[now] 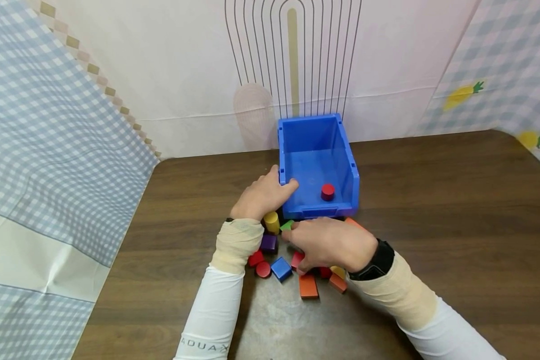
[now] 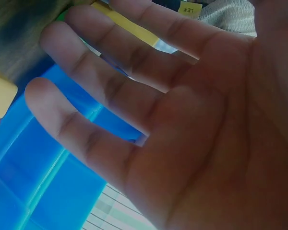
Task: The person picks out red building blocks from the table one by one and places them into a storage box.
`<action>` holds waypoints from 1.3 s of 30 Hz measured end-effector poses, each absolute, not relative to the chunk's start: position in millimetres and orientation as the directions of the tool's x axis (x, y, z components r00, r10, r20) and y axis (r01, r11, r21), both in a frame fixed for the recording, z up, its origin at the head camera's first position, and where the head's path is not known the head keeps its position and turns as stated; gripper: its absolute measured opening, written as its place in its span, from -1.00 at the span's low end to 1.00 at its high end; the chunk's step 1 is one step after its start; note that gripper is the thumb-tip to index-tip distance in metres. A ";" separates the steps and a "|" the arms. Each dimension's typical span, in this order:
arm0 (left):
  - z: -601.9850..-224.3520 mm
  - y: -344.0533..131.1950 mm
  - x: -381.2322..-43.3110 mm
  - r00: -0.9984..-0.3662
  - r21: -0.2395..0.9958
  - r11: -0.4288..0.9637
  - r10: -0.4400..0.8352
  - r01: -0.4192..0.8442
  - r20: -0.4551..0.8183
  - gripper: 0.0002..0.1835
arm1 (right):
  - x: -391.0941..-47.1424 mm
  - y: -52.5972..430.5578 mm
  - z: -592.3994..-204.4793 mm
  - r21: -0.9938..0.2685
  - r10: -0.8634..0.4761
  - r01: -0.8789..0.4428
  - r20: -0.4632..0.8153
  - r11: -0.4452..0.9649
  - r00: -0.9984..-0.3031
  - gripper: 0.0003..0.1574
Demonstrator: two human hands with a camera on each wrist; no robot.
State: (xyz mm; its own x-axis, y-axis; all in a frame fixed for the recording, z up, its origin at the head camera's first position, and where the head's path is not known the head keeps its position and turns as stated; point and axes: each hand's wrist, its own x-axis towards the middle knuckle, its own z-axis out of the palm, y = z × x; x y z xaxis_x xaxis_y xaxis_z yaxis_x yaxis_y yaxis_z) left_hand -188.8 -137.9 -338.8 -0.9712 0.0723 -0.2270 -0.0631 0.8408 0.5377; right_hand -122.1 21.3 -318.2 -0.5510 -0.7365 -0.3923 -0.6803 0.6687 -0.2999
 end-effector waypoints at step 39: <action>-338.3 -138.5 -190.6 -0.964 0.538 0.839 0.076 -0.076 -0.255 -0.18 | -119.5 8.1 -334.1 -0.253 -0.676 -0.650 -0.483 0.716 -0.557 -0.59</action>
